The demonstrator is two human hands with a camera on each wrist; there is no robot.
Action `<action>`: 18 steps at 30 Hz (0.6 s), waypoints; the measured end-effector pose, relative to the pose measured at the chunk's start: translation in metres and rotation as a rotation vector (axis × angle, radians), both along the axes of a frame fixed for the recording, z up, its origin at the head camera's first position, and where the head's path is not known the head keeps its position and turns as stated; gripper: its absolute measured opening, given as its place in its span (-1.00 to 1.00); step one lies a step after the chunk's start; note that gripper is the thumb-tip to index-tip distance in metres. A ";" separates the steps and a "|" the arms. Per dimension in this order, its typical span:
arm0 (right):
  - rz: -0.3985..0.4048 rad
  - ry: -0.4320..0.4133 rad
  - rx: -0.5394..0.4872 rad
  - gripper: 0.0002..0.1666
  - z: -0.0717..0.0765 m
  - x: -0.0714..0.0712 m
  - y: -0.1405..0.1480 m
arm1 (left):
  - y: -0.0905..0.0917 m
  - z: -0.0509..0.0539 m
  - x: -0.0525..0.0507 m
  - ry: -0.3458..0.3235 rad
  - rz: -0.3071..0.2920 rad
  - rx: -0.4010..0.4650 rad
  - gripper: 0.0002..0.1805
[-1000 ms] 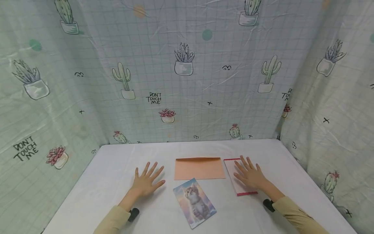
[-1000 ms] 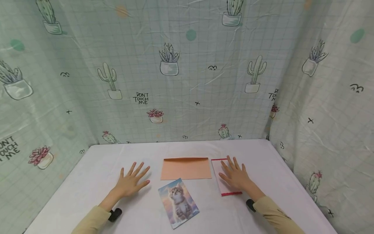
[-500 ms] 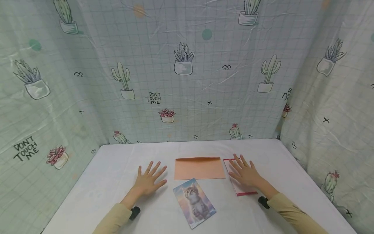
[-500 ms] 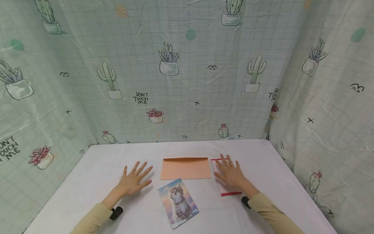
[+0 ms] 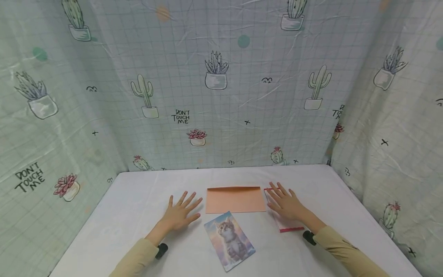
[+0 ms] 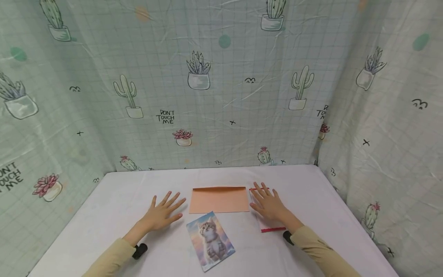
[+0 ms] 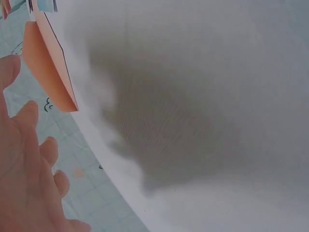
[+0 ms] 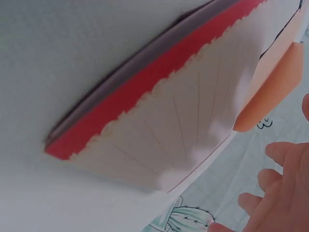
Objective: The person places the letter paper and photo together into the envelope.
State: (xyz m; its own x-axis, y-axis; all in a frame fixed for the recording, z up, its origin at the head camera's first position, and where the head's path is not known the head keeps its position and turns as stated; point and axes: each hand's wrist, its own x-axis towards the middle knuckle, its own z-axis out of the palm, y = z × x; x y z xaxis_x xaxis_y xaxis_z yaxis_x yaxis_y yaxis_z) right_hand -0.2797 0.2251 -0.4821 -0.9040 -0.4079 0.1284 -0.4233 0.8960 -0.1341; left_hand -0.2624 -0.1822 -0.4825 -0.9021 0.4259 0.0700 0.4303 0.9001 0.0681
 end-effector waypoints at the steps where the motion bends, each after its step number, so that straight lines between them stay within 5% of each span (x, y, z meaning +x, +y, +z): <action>1: 0.007 0.002 0.001 -0.28 0.000 -0.001 -0.001 | 0.001 0.000 -0.001 -0.003 -0.012 0.002 -0.36; 18: 0.153 0.087 -0.036 -0.29 0.000 -0.009 -0.013 | 0.013 0.002 -0.017 0.038 -0.182 0.007 -0.42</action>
